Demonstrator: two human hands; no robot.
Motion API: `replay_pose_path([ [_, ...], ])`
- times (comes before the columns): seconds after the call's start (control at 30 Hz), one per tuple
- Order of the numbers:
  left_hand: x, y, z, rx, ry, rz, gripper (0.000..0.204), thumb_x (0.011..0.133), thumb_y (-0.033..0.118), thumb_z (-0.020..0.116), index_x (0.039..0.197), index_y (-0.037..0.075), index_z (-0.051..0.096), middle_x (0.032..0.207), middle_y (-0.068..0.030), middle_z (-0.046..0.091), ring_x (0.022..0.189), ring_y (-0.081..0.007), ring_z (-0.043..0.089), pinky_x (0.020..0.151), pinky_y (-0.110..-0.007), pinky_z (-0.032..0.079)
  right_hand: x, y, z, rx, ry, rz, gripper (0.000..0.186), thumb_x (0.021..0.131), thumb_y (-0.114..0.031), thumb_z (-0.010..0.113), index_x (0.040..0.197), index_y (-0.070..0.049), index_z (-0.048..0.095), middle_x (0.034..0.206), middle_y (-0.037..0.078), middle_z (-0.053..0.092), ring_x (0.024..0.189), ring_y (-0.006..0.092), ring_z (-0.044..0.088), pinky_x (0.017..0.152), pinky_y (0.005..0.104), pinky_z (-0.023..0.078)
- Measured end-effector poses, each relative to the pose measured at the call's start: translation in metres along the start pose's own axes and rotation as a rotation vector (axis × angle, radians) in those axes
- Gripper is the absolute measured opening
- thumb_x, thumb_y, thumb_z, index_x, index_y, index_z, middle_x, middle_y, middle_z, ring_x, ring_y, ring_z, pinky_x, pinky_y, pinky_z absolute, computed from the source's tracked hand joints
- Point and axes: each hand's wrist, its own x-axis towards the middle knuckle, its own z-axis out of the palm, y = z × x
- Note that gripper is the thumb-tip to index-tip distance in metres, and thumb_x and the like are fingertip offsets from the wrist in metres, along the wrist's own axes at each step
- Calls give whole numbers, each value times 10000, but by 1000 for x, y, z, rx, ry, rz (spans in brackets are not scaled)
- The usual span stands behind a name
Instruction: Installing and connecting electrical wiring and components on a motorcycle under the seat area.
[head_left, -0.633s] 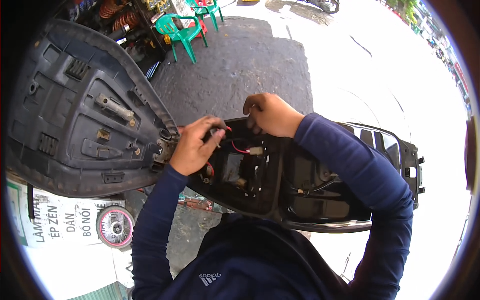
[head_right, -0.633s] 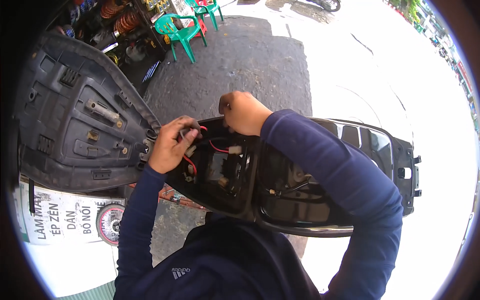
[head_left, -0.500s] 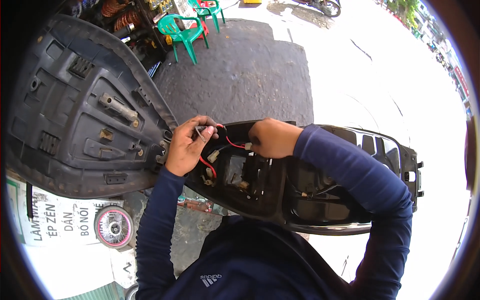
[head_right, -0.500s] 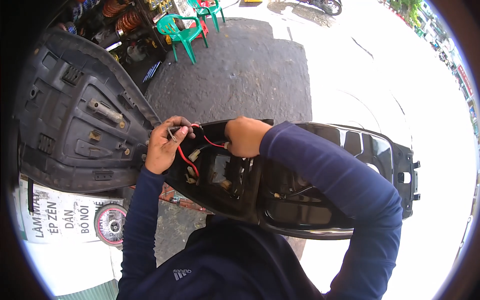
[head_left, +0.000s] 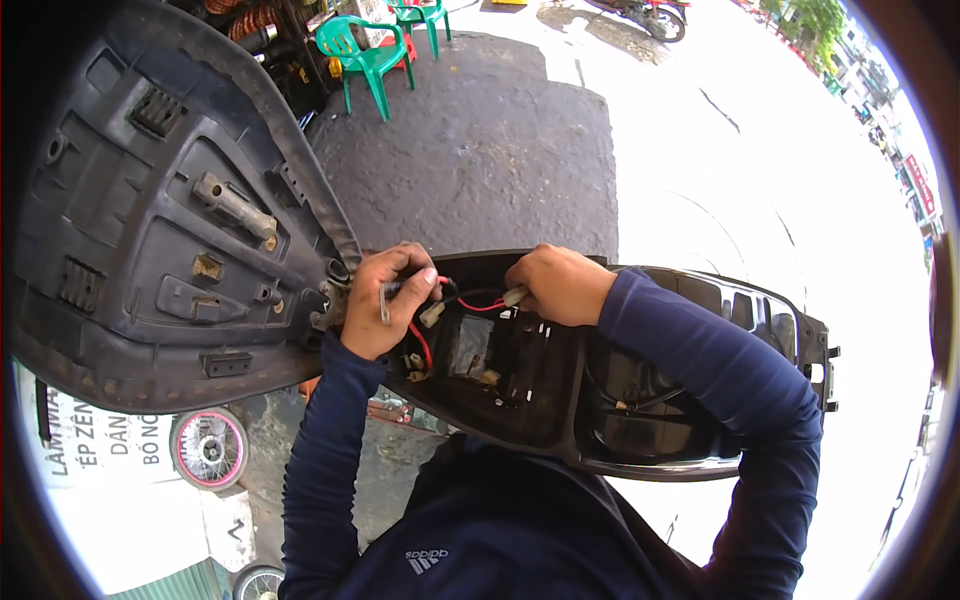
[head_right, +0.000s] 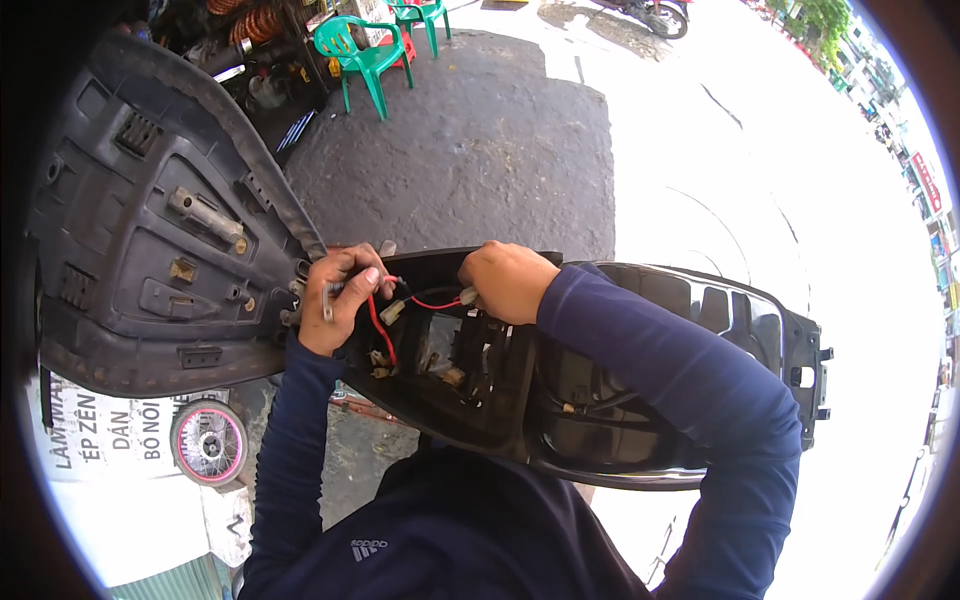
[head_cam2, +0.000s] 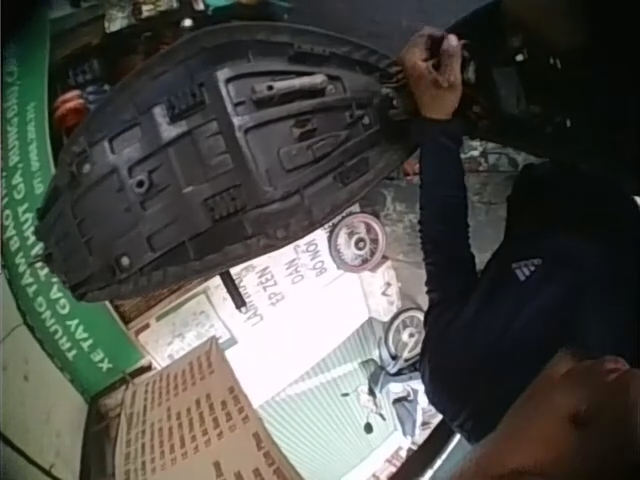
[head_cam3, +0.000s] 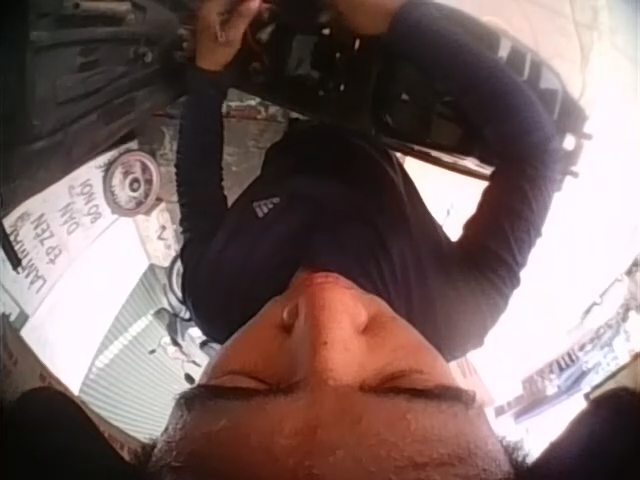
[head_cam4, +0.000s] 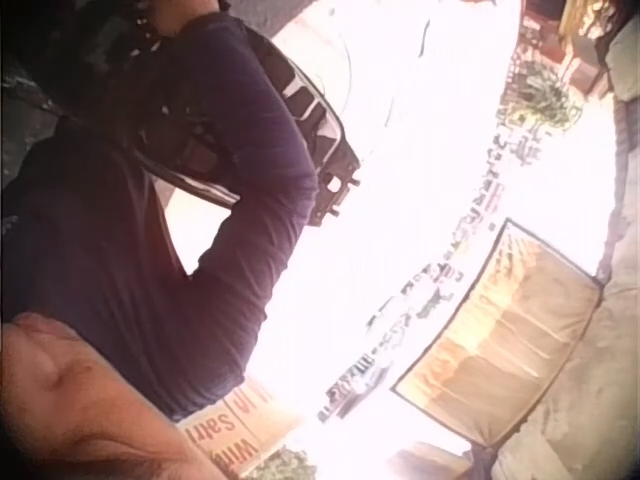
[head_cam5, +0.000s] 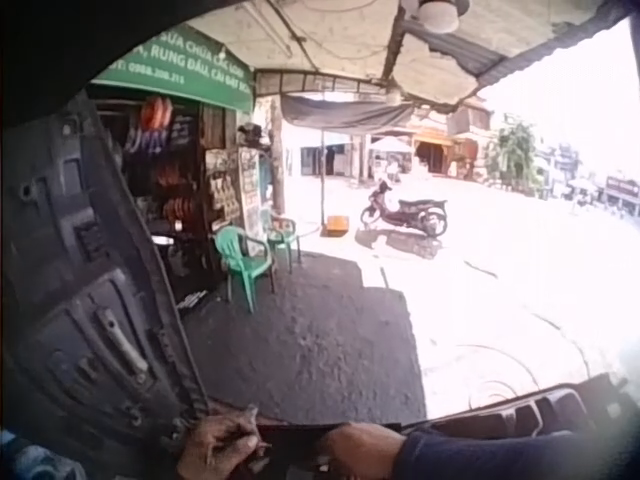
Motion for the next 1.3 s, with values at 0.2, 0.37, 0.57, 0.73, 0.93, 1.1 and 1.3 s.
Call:
replay_pose_path([
  [0.2,18,-10,26,652,-384,379,268,853,89,736,718,-47,549,921,-165,637,816,-312,650,730,-386,512,-2,7,-2,128,12,-26,148,772,-105,705,887,-12,719,834,204,703,861,396,687,742,452,550],
  [0.37,18,-18,48,939,-449,54,376,807,337,800,976,9,725,1021,-160,700,929,-333,680,776,-440,532,-6,10,-6,225,52,8,203,731,-15,716,934,-12,715,844,202,700,821,388,681,726,431,538],
  [0.57,27,-36,56,903,-490,-67,278,804,318,794,902,62,751,770,-121,709,771,-326,690,697,-431,528,-8,6,-3,202,107,-2,192,730,-54,722,908,15,703,812,216,684,804,406,672,716,448,538],
  [0.73,27,-39,54,853,-459,1,247,778,296,795,867,69,751,751,-125,707,754,-332,690,695,-442,537,-10,7,-3,99,107,-35,171,721,-63,707,867,23,690,777,218,671,764,410,662,704,450,538],
  [0.93,26,-39,53,887,-489,-16,244,754,280,806,842,61,742,763,-139,704,757,-340,688,703,-443,542,-5,2,-5,97,20,25,180,736,-73,708,885,26,685,782,219,669,777,410,663,706,438,540],
  [1.1,27,-40,51,895,-487,33,242,739,249,820,826,41,733,778,-146,699,753,-341,682,695,-438,535,-6,9,-4,242,23,-61,172,785,-118,728,895,12,710,804,218,689,805,398,678,728,457,543],
  [1.3,26,-41,47,838,-493,74,223,723,236,804,835,61,721,804,-122,704,807,-334,689,720,-453,547,-4,9,-9,254,6,-64,249,766,-184,797,903,0,702,805,188,693,806,387,675,728,451,538],
])
